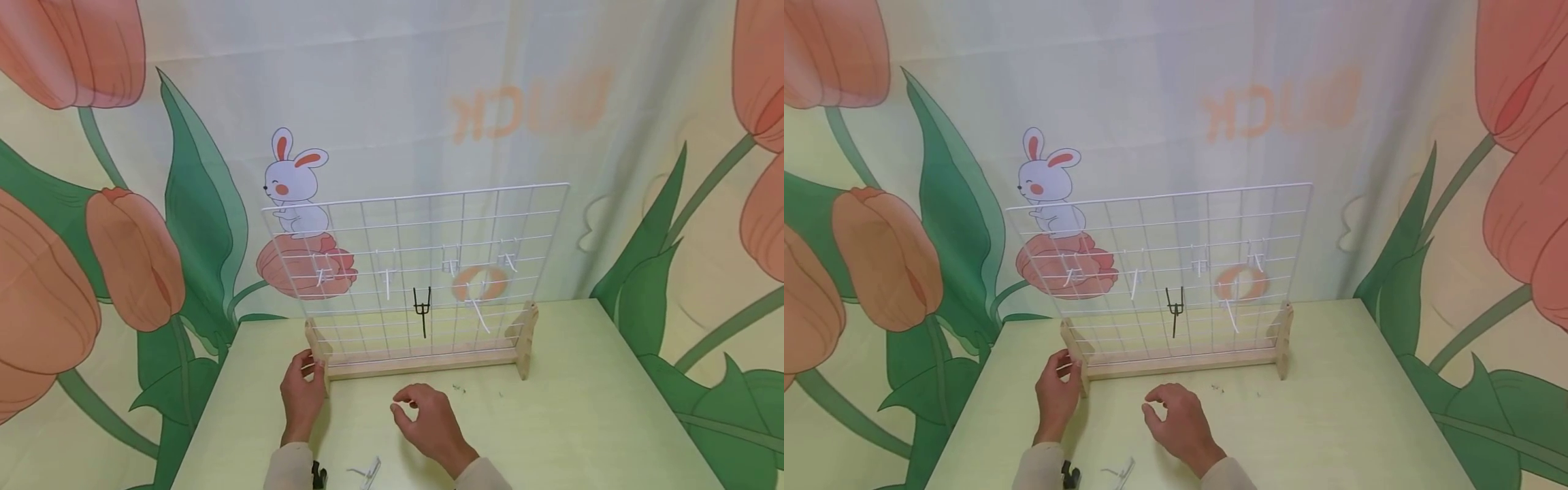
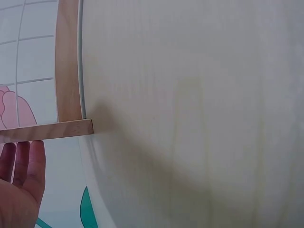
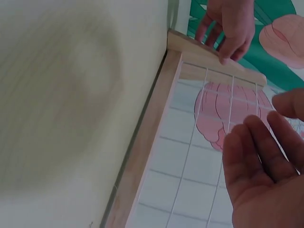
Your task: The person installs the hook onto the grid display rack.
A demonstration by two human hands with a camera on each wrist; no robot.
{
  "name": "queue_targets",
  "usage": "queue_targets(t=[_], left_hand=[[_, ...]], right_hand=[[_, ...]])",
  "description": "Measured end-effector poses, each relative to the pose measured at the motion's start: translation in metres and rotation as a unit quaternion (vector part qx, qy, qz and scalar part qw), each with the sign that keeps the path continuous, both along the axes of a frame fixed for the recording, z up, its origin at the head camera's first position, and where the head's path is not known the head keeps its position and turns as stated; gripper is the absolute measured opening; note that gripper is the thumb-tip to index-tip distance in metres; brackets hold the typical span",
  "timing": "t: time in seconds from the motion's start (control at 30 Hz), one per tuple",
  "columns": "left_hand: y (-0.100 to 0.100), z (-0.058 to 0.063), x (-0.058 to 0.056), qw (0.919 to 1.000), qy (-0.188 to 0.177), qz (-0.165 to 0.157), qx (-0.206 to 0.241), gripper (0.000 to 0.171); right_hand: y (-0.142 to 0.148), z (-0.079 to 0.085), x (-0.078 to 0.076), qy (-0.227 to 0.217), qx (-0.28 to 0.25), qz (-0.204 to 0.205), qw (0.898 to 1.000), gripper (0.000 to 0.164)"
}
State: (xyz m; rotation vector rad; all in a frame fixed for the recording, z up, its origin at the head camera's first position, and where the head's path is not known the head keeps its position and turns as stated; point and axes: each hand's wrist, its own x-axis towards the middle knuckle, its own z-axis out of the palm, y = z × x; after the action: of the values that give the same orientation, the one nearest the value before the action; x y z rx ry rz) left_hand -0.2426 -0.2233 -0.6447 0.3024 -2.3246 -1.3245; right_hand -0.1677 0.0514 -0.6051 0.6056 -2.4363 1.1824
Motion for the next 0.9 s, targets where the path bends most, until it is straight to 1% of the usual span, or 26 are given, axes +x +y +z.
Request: queue_targets(t=[0.07,0.17,0.27,0.33,0.53,0.77,0.9], left_hand=[[-0.001,0.000,0.000,1.0000,-0.006,-0.001,0.003,0.033],[-0.002,-0.001,0.002,0.9999,-0.010,-0.003,0.010,0.032],[-0.003,-0.002,0.003,0.9998,-0.011,-0.005,0.013,0.032],[-0.003,-0.003,0.003,0.9998,-0.010,-0.004,0.015,0.031],[-0.001,-0.004,0.001,0.9999,-0.013,0.002,0.006,0.031],[0.001,-0.004,0.000,1.0000,-0.004,0.004,-0.007,0.031],[0.000,-0.006,-0.001,0.9999,-0.007,0.005,-0.009,0.030]], right_hand=[[-0.004,-0.004,0.002,-0.029,0.028,0.034,0.999,0.010],[-0.011,-0.010,0.005,-0.071,0.087,0.082,0.990,0.013],[-0.018,-0.015,0.008,-0.094,0.142,0.119,0.978,0.015],[-0.022,-0.017,0.010,-0.095,0.165,0.137,0.972,0.017],[-0.029,-0.029,0.011,-0.083,0.224,0.166,0.957,0.022],[-0.035,-0.034,0.014,-0.135,0.250,0.189,0.940,0.025],[-0.037,-0.035,0.015,-0.151,0.264,0.207,0.930,0.027]])
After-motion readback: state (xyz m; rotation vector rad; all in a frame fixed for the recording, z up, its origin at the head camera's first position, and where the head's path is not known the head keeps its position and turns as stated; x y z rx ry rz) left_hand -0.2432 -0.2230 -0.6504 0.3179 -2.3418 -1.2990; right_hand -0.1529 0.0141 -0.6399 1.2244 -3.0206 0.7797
